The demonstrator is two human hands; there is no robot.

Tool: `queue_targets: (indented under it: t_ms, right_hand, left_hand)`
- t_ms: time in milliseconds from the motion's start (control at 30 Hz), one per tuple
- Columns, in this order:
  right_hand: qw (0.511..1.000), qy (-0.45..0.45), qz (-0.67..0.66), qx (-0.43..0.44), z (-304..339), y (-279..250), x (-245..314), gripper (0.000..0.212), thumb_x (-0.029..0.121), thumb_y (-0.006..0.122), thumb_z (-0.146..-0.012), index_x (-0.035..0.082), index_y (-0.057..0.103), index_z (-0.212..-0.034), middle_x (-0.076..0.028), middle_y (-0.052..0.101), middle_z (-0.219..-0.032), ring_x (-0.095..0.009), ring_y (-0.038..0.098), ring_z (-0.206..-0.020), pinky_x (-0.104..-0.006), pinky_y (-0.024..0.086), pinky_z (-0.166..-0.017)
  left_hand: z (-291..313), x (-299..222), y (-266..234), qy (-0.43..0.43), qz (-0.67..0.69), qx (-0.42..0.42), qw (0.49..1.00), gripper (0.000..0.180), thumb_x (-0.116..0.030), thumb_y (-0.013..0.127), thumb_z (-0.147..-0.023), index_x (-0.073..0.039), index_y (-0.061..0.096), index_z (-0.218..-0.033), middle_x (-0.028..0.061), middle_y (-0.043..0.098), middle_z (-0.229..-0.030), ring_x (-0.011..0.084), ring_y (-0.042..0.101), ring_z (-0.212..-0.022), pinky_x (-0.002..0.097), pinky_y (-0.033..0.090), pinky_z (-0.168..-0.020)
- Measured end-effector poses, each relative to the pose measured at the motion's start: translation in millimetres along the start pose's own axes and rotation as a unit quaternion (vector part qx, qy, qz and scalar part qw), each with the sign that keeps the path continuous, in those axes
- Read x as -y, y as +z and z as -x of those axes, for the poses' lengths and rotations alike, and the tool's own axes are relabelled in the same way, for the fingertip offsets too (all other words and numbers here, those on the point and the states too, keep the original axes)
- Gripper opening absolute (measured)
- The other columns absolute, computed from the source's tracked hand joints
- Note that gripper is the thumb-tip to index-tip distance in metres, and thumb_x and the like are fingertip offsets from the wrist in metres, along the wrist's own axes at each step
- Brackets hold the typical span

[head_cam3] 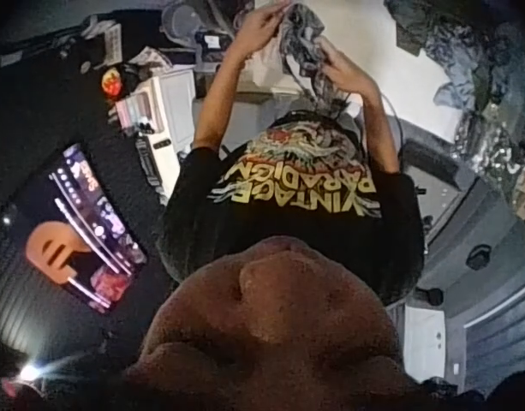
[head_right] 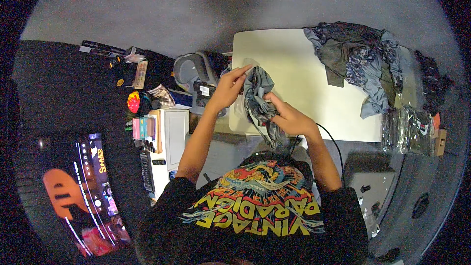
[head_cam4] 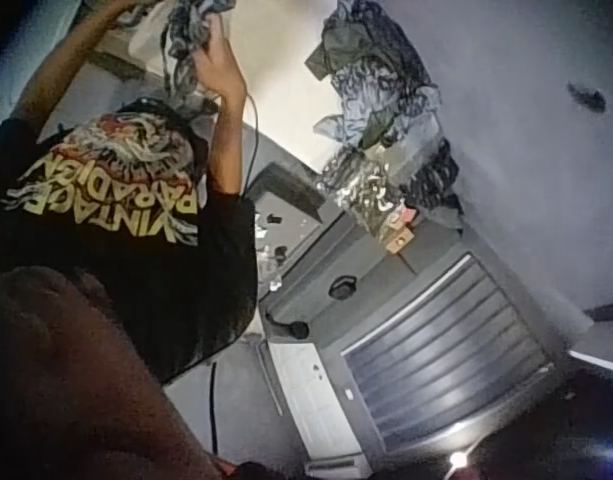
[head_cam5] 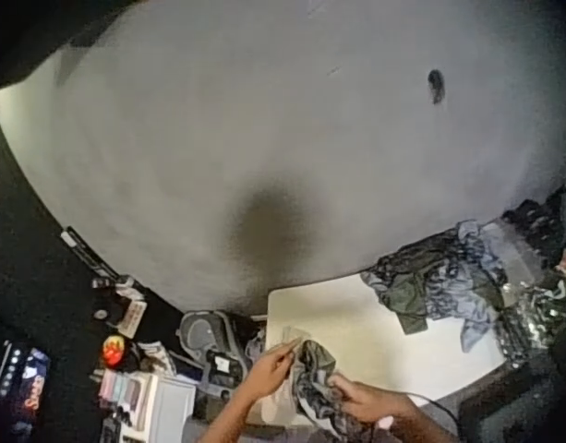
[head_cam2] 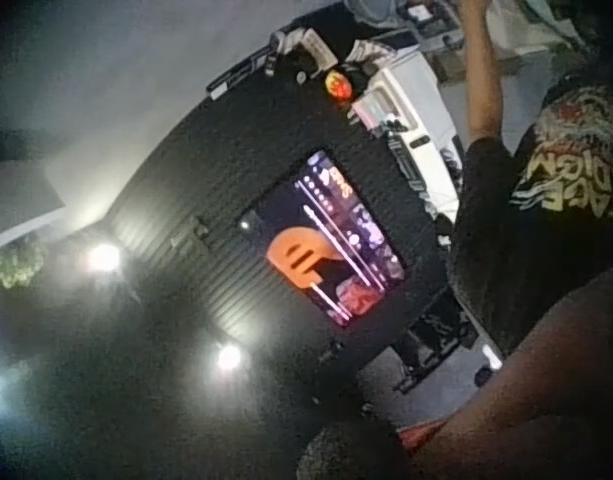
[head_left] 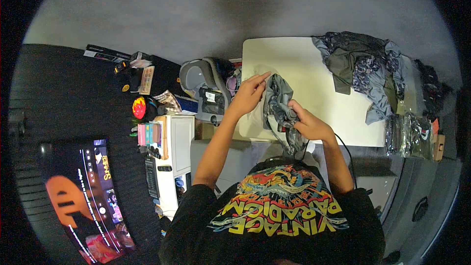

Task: Folding shirts and placing them into clear plastic packaging bags.

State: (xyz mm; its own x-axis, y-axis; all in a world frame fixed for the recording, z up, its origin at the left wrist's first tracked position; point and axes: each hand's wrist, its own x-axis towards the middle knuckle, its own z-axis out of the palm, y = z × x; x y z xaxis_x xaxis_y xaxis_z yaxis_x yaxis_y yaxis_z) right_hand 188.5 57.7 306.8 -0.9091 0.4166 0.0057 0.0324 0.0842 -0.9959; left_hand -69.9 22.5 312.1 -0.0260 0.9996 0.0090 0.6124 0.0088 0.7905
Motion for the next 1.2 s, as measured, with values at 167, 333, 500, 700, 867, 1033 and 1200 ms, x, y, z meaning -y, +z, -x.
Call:
queue_targets:
  t_ms: [167,333,500,700,867,1033,1200]
  right_hand:
    - [0.997,-0.027,0.065,0.021,37.1,-5.5,24.7,0.054,-0.001,0.051,-0.081,0.000,0.037,-0.133,-0.023,0.054,-0.125,-0.033,0.053,-0.121,-0.0389,0.039,-0.103]
    - [0.995,0.034,0.081,0.038,62.7,-8.1,39.3,0.054,0.000,0.050,-0.082,0.000,0.034,-0.134,-0.025,0.055,-0.119,-0.036,0.057,-0.112,-0.0375,0.043,-0.096]
    - [0.991,-0.015,0.071,-0.113,90.1,1.2,27.2,0.053,0.003,0.049,-0.089,0.001,0.029,-0.138,-0.031,0.057,-0.120,-0.045,0.055,-0.117,-0.0417,0.041,-0.099]
    - [0.986,0.002,-0.023,-0.163,101.3,4.4,33.4,0.050,0.003,0.050,-0.093,0.000,0.028,-0.138,-0.026,0.056,-0.123,-0.034,0.055,-0.117,-0.0364,0.038,-0.102]
    - [0.966,-0.074,-0.044,-0.246,97.9,0.8,4.7,0.050,0.003,0.049,-0.094,0.001,0.028,-0.139,-0.020,0.058,-0.118,-0.024,0.054,-0.112,-0.0341,0.039,-0.101]
    - [0.980,-0.030,-0.025,-0.196,95.9,2.3,32.5,0.046,0.000,0.048,-0.093,0.002,0.031,-0.135,-0.018,0.060,-0.108,-0.024,0.057,-0.101,-0.0340,0.043,-0.092]
    - [0.987,-0.040,0.066,-0.144,93.7,-16.8,46.8,0.046,-0.002,0.046,-0.088,0.001,0.034,-0.132,-0.025,0.061,-0.109,-0.035,0.062,-0.100,-0.0380,0.044,-0.092]
  left_hand:
    - [19.3,-57.0,17.9,0.020,-0.039,-0.052,0.998,0.036,-0.012,0.052,-0.094,-0.004,0.062,-0.127,0.0148,0.060,-0.081,0.0234,0.056,-0.069,0.0336,0.045,-0.066]
    - [34.1,-93.0,39.3,0.041,-0.030,-0.060,0.997,0.030,-0.008,0.053,-0.094,-0.005,0.066,-0.121,0.0133,0.052,-0.070,0.0196,0.050,-0.064,0.0318,0.044,-0.065]
    - [46.2,-127.0,63.0,0.039,-0.025,-0.094,0.994,0.032,-0.006,0.054,-0.094,-0.003,0.064,-0.124,0.0126,0.055,-0.072,0.0183,0.054,-0.064,0.0309,0.045,-0.063]
    - [55.1,-134.0,82.2,0.044,-0.036,-0.108,0.993,0.033,-0.007,0.054,-0.094,-0.001,0.063,-0.125,0.0138,0.057,-0.075,0.0199,0.057,-0.064,0.0329,0.046,-0.063]
    - [55.4,-146.5,92.1,0.050,-0.075,-0.137,0.986,0.033,-0.009,0.053,-0.095,-0.001,0.063,-0.125,0.0152,0.056,-0.076,0.0239,0.056,-0.064,0.0352,0.045,-0.063]
    - [45.4,-153.8,94.8,0.024,-0.105,-0.199,0.974,0.031,-0.014,0.052,-0.097,-0.006,0.065,-0.124,0.0155,0.055,-0.075,0.0269,0.054,-0.064,0.0360,0.044,-0.064]
    - [31.5,-150.4,78.1,-0.033,-0.002,-0.161,0.986,0.030,-0.020,0.054,-0.099,-0.009,0.066,-0.124,0.0145,0.069,-0.097,0.0234,0.064,-0.082,0.0302,0.049,-0.077]
